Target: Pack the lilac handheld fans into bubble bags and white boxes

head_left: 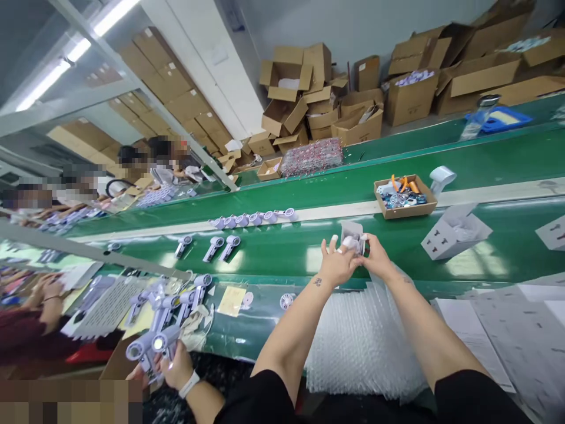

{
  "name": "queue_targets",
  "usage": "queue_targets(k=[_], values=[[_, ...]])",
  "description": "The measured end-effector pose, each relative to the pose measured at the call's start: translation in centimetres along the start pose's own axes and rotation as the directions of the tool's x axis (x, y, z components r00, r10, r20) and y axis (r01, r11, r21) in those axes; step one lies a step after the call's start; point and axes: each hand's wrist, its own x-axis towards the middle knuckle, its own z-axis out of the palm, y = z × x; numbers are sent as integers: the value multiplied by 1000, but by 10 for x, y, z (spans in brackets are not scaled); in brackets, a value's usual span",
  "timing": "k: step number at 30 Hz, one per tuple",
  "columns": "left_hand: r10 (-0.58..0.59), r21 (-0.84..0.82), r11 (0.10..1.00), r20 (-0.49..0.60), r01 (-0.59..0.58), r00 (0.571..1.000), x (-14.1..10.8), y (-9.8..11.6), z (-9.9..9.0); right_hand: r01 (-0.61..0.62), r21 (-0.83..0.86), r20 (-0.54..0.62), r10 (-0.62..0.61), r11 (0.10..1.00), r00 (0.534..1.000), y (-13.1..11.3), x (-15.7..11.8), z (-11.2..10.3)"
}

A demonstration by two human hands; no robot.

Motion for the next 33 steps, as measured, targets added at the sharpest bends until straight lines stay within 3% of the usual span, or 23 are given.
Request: queue_targets(k=[1, 2, 3, 5, 7, 9, 12, 14, 16, 18, 20, 22, 24, 25, 26, 28, 29, 30, 31, 32, 33], values=[[-99, -92, 992, -91, 90, 991, -14, -13, -4, -2, -17, 27, 2, 1000, 1000, 1, 3, 1], [-232, -199, 961, -197, 192, 953, -32, -28, -8, -6, -34, 50, 7, 999, 999, 2, 7, 2], [-385, -313, 903, -283, 295, 879, -53, -43, -12, -12, -49, 67, 16, 999, 998, 4, 11, 3], [-690, -487, 710, -334, 509, 642, -106, -71, -14, -17, -59, 92, 22, 998, 996, 7, 16, 4], [-887, -474, 459, -196, 752, 418, -160, -86, -6, 10, -65, 85, -4, 998, 996, 4, 15, 6], [-930, -449, 361, -107, 817, 352, -202, -86, 12, 51, -91, 18, -49, 995, 999, -8, 4, 7], [-947, -439, 262, 56, 860, 317, -228, -74, 42, 27, -91, -202, -45, 995, 978, -42, -34, 12], [-940, -448, 243, 110, 860, 323, -228, -71, 49, -64, 8, -249, 64, 998, 966, -68, -72, 14], [-930, -466, 264, 110, 845, 351, -226, -71, 43, -223, 157, -81, 238, 962, 968, -90, -116, 14], [-907, -539, 293, 105, 790, 407, -224, -67, 30, -433, 307, 133, 412, 848, 901, -105, -157, 13], [-837, -701, 299, 133, 648, 531, -224, -51, 16, -615, 479, 275, 558, 626, 783, -115, -191, 11], [-679, -850, 231, 209, 474, 704, -222, -22, 7, -654, 659, 356, 613, 371, 706, -120, -213, 7], [-432, -880, 160, 345, 448, 833, -218, 17, 3, -580, 784, 360, 598, 221, 716, -122, -227, -1], [-293, -860, 168, 422, 481, 858, -213, 37, 2, -534, 823, 329, 601, 196, 728, -122, -233, -7], [-143, -826, 223, 498, 518, 855, -207, 55, 2, -494, 848, 282, 627, 191, 726, -121, -238, -15], [75, -754, 424, 581, 501, 811, -186, 86, 4, -429, 882, 165, 726, 193, 667, -117, -252, -35], [94, -726, 539, 555, 427, 826, -171, 98, 6, -393, 901, 114, 774, 184, 623, -114, -262, -46], [84, -684, 655, 488, 320, 869, -155, 108, 10, -360, 919, 84, 810, 162, 580, -111, -273, -57], [73, -606, 776, 363, 175, 929, -138, 118, 16, -334, 933, 76, 834, 133, 546, -108, -285, -67], [110, -473, 880, 276, 35, 955, -121, 126, 24, -320, 942, 84, 849, 104, 521, -105, -297, -76], [191, -307, 947, 290, -98, 938, -105, 135, 34, -322, 944, 105, 859, 73, 502, -102, -310, -83]])
